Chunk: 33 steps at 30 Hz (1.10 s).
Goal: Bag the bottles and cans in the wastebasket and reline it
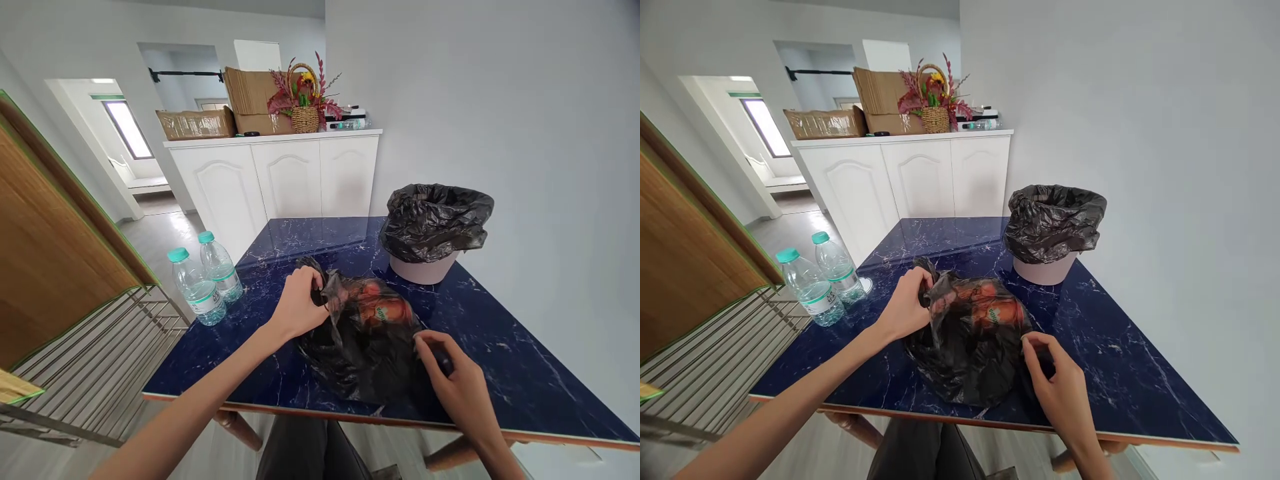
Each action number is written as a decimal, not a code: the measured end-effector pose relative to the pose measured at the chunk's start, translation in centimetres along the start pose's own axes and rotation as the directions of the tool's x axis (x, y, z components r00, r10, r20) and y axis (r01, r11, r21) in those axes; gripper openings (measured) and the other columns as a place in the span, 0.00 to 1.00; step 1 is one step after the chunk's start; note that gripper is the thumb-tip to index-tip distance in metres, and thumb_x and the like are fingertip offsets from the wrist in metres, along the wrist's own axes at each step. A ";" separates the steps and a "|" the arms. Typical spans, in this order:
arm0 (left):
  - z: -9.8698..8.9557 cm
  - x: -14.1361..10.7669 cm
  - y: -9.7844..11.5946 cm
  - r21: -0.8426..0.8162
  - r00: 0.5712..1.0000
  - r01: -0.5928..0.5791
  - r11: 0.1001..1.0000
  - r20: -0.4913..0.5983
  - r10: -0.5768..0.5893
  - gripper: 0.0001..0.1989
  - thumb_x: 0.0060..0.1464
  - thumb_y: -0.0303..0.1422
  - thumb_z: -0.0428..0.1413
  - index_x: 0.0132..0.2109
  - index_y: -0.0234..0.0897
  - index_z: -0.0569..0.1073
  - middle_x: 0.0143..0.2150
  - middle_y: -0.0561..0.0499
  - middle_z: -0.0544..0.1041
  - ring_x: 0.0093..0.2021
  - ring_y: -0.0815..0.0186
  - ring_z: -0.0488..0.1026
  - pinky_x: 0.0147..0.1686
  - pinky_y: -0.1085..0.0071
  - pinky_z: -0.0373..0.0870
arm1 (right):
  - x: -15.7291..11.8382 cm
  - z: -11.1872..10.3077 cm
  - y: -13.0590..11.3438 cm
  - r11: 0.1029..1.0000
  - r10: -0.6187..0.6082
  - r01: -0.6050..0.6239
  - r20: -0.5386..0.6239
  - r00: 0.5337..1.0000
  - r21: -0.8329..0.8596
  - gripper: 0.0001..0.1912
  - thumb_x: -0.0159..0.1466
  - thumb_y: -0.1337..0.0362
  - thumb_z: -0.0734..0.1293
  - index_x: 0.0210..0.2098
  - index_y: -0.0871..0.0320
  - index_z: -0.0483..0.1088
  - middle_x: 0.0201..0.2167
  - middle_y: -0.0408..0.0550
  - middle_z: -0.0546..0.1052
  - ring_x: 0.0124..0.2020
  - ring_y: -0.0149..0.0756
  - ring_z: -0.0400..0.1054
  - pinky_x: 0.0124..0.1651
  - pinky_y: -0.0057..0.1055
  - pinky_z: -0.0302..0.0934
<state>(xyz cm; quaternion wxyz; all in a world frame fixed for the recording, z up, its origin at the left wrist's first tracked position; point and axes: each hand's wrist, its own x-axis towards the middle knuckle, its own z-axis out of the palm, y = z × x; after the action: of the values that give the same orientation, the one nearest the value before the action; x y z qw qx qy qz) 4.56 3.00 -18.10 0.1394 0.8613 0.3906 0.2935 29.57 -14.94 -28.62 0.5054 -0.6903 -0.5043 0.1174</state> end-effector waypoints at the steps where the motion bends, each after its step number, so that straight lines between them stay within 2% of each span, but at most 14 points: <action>1: 0.0 0.1 0.5 -0.029 0.998 0.010 1.000 0.057 -0.008 0.15 0.60 0.44 0.57 0.34 0.41 0.62 0.33 0.52 0.70 0.35 0.61 0.65 0.38 0.64 0.62 | -0.1 0.0 -1.0 0.999 -0.033 0.034 -0.043 0.999 0.026 0.17 0.72 0.46 0.64 0.46 0.52 0.74 0.42 0.50 0.82 0.42 0.43 0.78 0.40 0.32 0.69; 4: 0.0 0.4 1.7 -0.152 0.954 0.008 0.988 0.298 0.038 0.17 0.66 0.38 0.47 0.27 0.41 0.60 0.25 0.54 0.65 0.28 0.65 0.63 0.33 0.67 0.60 | -0.1 0.8 -4.9 0.981 -0.175 0.173 0.009 0.985 0.085 0.19 0.71 0.47 0.67 0.53 0.52 0.70 0.42 0.49 0.80 0.42 0.42 0.76 0.47 0.35 0.69; 6: -0.1 0.8 2.3 -0.208 0.926 -0.023 0.978 0.363 0.099 0.18 0.67 0.35 0.44 0.27 0.41 0.62 0.26 0.54 0.68 0.29 0.64 0.66 0.34 0.67 0.64 | 0.3 2.1 -7.4 0.979 -0.202 0.197 0.109 0.973 0.054 0.27 0.65 0.44 0.73 0.55 0.52 0.67 0.43 0.49 0.79 0.42 0.44 0.75 0.44 0.36 0.69; 8: -0.2 1.3 2.8 -0.279 0.902 -0.069 0.958 0.393 0.180 0.17 0.68 0.35 0.43 0.31 0.40 0.69 0.33 0.52 0.75 0.36 0.62 0.73 0.42 0.67 0.71 | 1.0 3.3 -8.8 0.990 -0.141 0.136 0.138 0.980 0.043 0.24 0.65 0.45 0.72 0.51 0.52 0.65 0.40 0.48 0.78 0.38 0.43 0.74 0.39 0.35 0.67; 10: -0.3 1.8 2.8 -0.387 0.873 -0.097 0.917 0.409 0.265 0.19 0.71 0.35 0.41 0.42 0.40 0.76 0.46 0.50 0.81 0.50 0.60 0.77 0.54 0.67 0.72 | 2.0 4.0 -8.9 0.991 -0.065 0.050 0.118 0.991 0.122 0.17 0.68 0.48 0.68 0.45 0.52 0.63 0.36 0.46 0.77 0.35 0.41 0.73 0.38 0.35 0.65; 12: -0.3 2.2 2.2 -0.400 0.873 -0.127 0.908 0.389 0.294 0.20 0.73 0.34 0.39 0.54 0.40 0.75 0.56 0.47 0.80 0.59 0.59 0.75 0.61 0.66 0.70 | 2.9 3.8 -8.1 0.963 0.000 -0.026 0.095 0.995 0.270 0.14 0.69 0.50 0.66 0.41 0.51 0.61 0.34 0.44 0.75 0.33 0.39 0.71 0.36 0.33 0.64; 13: -0.1 2.4 1.7 -0.340 0.884 -0.149 0.928 0.375 0.280 0.20 0.73 0.34 0.39 0.57 0.40 0.74 0.58 0.45 0.80 0.59 0.58 0.76 0.60 0.65 0.71 | 3.4 3.3 -7.5 0.936 0.032 -0.063 0.096 0.995 0.346 0.14 0.68 0.50 0.67 0.40 0.51 0.60 0.34 0.43 0.74 0.33 0.38 0.70 0.35 0.31 0.64; 16: 0.9 3.1 0.1 -0.071 0.910 -0.212 0.975 0.350 0.224 0.18 0.73 0.35 0.42 0.55 0.37 0.74 0.52 0.40 0.82 0.50 0.54 0.80 0.51 0.61 0.75 | 4.5 1.0 -5.7 0.821 0.130 -0.181 0.131 0.983 0.541 0.19 0.65 0.50 0.72 0.37 0.51 0.60 0.31 0.39 0.71 0.29 0.33 0.66 0.30 0.26 0.60; 18: 2.0 3.7 -0.7 0.009 0.902 -0.240 0.971 0.371 0.220 0.16 0.72 0.39 0.46 0.53 0.37 0.75 0.48 0.39 0.82 0.47 0.52 0.80 0.50 0.59 0.75 | 5.4 -0.5 -4.6 0.731 0.203 -0.270 0.178 0.963 0.627 0.20 0.62 0.50 0.76 0.37 0.51 0.62 0.29 0.37 0.70 0.28 0.32 0.64 0.29 0.24 0.59; 22: 4.4 4.8 -1.3 0.100 0.881 -0.286 0.953 0.418 0.221 0.21 0.62 0.44 0.61 0.56 0.37 0.74 0.53 0.38 0.82 0.55 0.45 0.79 0.56 0.55 0.72 | 7.0 -1.8 -1.9 0.580 0.308 -0.348 0.198 0.931 0.737 0.24 0.55 0.53 0.81 0.39 0.51 0.65 0.29 0.38 0.74 0.28 0.33 0.67 0.29 0.25 0.62; 25: 5.3 5.2 -1.3 0.175 0.875 -0.298 0.938 0.442 0.196 0.27 0.55 0.43 0.67 0.57 0.35 0.73 0.58 0.35 0.80 0.60 0.42 0.77 0.59 0.54 0.70 | 7.7 -1.5 0.7 0.573 0.369 -0.338 0.133 0.920 0.747 0.24 0.53 0.54 0.81 0.40 0.50 0.67 0.30 0.38 0.75 0.29 0.34 0.69 0.30 0.26 0.64; 27: 5.0 5.0 -1.2 0.214 0.875 -0.298 0.930 0.450 0.177 0.28 0.55 0.43 0.68 0.57 0.34 0.73 0.58 0.33 0.80 0.60 0.41 0.77 0.59 0.54 0.71 | 7.8 -1.3 2.5 0.600 0.417 -0.346 0.087 0.905 0.722 0.24 0.52 0.55 0.80 0.40 0.50 0.67 0.30 0.37 0.75 0.29 0.34 0.69 0.29 0.27 0.65; 29: 3.5 4.5 -0.8 0.239 0.882 -0.290 0.927 0.444 0.162 0.29 0.58 0.46 0.66 0.60 0.33 0.72 0.58 0.33 0.80 0.58 0.41 0.79 0.56 0.55 0.73 | 7.9 -1.3 4.0 0.620 0.456 -0.349 0.038 0.889 0.703 0.23 0.50 0.55 0.80 0.38 0.51 0.68 0.29 0.36 0.73 0.28 0.33 0.68 0.28 0.27 0.64; 33: -1.7 2.1 0.8 0.216 0.898 -0.280 0.935 0.403 0.176 0.33 0.61 0.51 0.62 0.65 0.36 0.69 0.60 0.39 0.80 0.53 0.47 0.80 0.53 0.57 0.74 | 7.9 -2.2 5.9 0.654 0.501 -0.340 -0.051 0.864 0.676 0.21 0.48 0.54 0.78 0.34 0.52 0.66 0.25 0.35 0.68 0.25 0.30 0.63 0.24 0.27 0.59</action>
<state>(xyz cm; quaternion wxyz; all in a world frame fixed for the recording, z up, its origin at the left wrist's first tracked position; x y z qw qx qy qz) 5.07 4.05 -15.52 0.0583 0.9525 0.2879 0.0809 38.11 -9.68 -29.65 0.7254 -0.5797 -0.1941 0.3165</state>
